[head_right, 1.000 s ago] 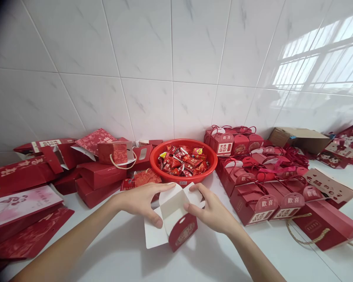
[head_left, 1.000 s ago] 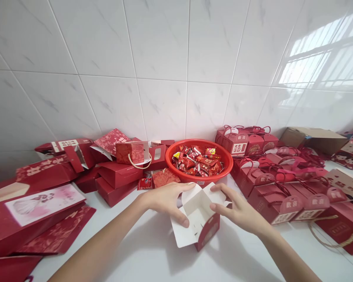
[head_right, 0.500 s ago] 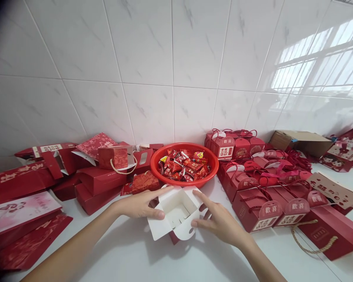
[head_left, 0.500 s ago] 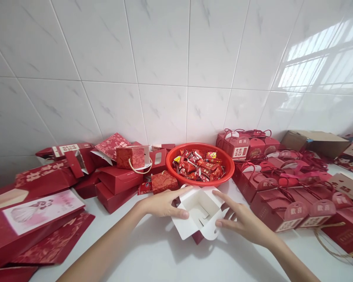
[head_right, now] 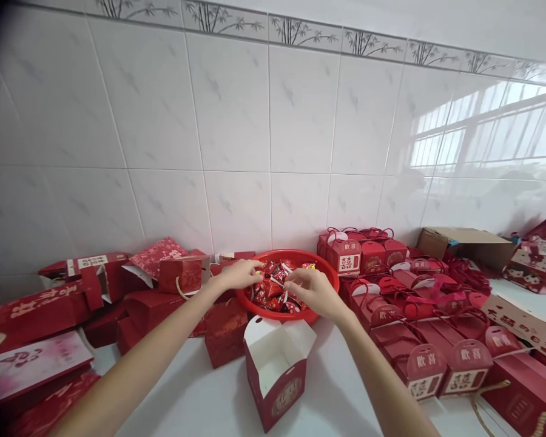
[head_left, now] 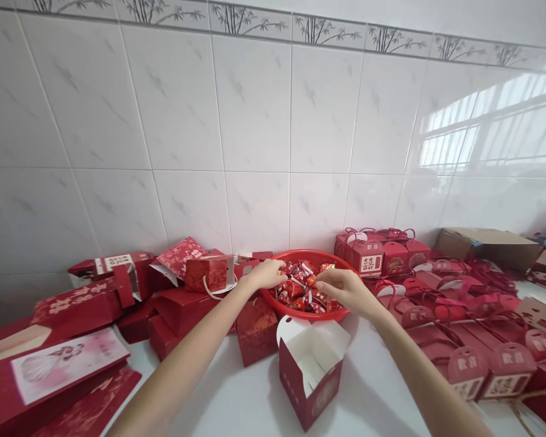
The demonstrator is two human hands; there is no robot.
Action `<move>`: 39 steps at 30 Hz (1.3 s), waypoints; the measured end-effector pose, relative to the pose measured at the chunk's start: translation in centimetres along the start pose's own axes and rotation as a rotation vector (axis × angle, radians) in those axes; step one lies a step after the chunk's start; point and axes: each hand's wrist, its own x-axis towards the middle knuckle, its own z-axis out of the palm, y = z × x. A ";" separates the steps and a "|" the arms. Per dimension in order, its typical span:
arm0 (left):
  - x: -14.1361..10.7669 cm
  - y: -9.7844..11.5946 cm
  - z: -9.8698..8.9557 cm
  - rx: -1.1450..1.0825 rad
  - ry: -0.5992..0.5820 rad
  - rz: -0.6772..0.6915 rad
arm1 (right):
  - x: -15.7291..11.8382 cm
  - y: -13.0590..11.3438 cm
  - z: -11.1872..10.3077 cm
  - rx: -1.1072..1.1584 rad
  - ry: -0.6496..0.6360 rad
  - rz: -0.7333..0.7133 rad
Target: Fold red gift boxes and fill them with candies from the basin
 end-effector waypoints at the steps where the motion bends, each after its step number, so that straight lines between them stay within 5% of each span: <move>1: 1.2 -0.4 1.1 -0.023 -0.018 -0.042 | 1.0 0.6 0.8 0.093 0.031 0.029; 7: 3.6 -2.5 5.1 -0.352 -0.013 -0.066 | 3.5 4.0 3.6 0.480 0.196 0.285; 14: 3.4 -3.5 5.3 -0.785 -0.058 0.014 | 3.6 5.6 3.5 0.557 0.251 0.397; 20: 3.5 -2.2 5.7 -0.967 -0.170 0.073 | 3.7 5.5 3.7 0.569 0.254 0.430; 27: 3.4 -0.6 6.5 -0.957 -0.271 0.130 | 3.5 5.3 3.5 0.571 0.253 0.381; 34: 3.6 -0.9 6.3 -0.851 -0.052 0.065 | 3.6 5.9 3.3 0.570 0.353 0.348; 39: 3.8 -0.7 6.9 -0.676 0.020 0.037 | 3.7 6.1 3.7 0.521 0.235 0.370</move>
